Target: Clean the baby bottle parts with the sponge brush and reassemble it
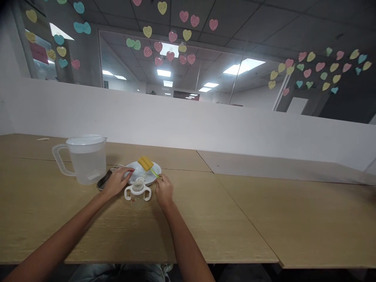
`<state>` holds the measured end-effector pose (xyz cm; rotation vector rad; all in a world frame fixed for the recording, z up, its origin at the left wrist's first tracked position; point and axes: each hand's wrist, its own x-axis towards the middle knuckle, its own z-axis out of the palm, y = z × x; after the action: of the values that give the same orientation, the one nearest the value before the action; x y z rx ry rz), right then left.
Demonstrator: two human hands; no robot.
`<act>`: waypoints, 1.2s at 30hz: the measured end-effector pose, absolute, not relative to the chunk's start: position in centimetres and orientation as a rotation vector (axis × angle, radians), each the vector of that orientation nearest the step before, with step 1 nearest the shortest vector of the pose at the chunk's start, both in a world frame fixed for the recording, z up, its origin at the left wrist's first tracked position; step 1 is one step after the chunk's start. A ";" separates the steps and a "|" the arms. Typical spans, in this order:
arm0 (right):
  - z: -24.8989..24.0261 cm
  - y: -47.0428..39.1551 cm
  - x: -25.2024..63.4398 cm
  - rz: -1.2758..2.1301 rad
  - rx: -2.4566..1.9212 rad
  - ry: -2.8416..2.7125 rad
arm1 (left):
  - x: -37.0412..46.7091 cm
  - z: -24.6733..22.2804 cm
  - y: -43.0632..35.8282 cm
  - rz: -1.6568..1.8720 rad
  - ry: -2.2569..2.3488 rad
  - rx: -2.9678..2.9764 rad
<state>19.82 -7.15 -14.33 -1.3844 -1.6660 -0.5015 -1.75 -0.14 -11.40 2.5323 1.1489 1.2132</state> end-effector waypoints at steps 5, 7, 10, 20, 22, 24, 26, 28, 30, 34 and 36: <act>-14.2 -7.2 19.9 -0.485 -1.389 -1.673 | 1.1 -10.3 1.2 0.751 1.066 2.554; -14.2 -7.2 19.9 -0.475 -1.382 -1.684 | 1.6 -10.2 2.2 0.613 1.081 2.527; -14.2 -7.2 19.9 -0.462 -1.374 -1.702 | 2.3 -9.9 3.4 0.474 1.134 2.499; -14.3 -7.2 19.9 -0.494 -1.395 -1.700 | 4.7 -9.9 4.1 0.442 1.207 2.471; -14.3 -7.2 19.8 -0.495 -1.396 -1.693 | 4.5 -9.9 4.0 0.562 1.218 2.467; -14.3 -7.1 19.8 -0.499 -1.397 -1.675 | 4.2 -9.7 4.0 0.699 1.226 2.454; -14.3 -7.1 19.7 -0.500 -1.386 -1.669 | 3.8 -9.3 4.0 0.825 1.219 2.430; -14.3 -7.0 19.7 -0.495 -1.370 -1.669 | 3.3 -8.8 3.9 0.929 1.195 2.400; -14.3 -7.0 19.8 -0.485 -1.372 -1.667 | 3.0 -8.4 3.6 1.023 1.161 2.367; -14.1 -7.2 19.8 -0.443 -1.447 -1.705 | 2.2 -8.4 2.3 1.210 1.079 2.282; -14.0 -7.4 19.7 -0.414 -1.479 -1.746 | 1.7 -9.0 1.4 1.312 1.050 2.212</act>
<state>19.68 -7.42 -13.99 -1.4788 -1.7462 -0.4145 1.74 1.42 -9.01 2.2116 1.0505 1.3117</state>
